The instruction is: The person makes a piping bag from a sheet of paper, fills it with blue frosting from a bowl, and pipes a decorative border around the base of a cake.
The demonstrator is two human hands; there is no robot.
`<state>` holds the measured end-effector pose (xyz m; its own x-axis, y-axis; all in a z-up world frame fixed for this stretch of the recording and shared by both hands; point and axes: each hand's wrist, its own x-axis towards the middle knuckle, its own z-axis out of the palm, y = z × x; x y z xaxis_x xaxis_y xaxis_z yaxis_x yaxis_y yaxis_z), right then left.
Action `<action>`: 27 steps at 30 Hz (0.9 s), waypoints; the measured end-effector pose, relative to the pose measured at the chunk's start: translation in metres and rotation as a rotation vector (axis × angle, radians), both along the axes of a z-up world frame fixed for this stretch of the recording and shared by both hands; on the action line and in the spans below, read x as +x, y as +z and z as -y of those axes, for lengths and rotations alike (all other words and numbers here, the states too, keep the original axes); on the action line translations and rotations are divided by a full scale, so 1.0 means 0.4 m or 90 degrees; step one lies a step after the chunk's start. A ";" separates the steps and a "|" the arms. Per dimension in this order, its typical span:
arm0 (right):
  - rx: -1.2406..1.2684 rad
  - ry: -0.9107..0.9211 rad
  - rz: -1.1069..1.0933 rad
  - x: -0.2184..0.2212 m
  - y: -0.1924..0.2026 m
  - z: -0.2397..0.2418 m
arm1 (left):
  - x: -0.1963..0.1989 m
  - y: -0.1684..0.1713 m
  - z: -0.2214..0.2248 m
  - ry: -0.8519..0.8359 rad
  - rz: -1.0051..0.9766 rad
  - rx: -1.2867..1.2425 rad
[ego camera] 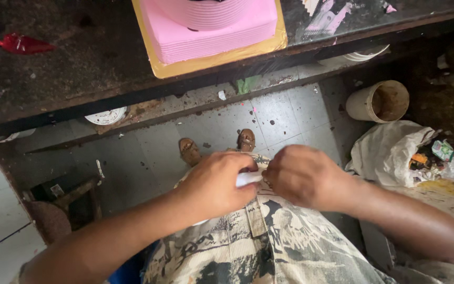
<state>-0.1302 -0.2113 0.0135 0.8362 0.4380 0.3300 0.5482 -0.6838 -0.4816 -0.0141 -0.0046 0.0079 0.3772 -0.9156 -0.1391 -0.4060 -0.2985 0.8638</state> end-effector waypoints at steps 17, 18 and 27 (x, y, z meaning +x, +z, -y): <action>0.093 0.011 -0.036 0.003 0.054 -0.007 | 0.049 -0.008 0.003 -0.114 -0.225 0.121; 0.044 0.051 -0.011 0.009 0.061 -0.004 | 0.050 -0.012 0.006 -0.115 -0.226 0.121; 0.007 0.087 -0.034 0.010 0.019 -0.001 | 0.031 -0.014 0.029 -0.097 -0.198 0.064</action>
<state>-0.1261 -0.2110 0.0212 0.7855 0.5456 0.2919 0.6092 -0.5991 -0.5196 -0.0015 -0.0161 0.0021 0.1623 -0.9341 -0.3181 -0.1749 -0.3445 0.9224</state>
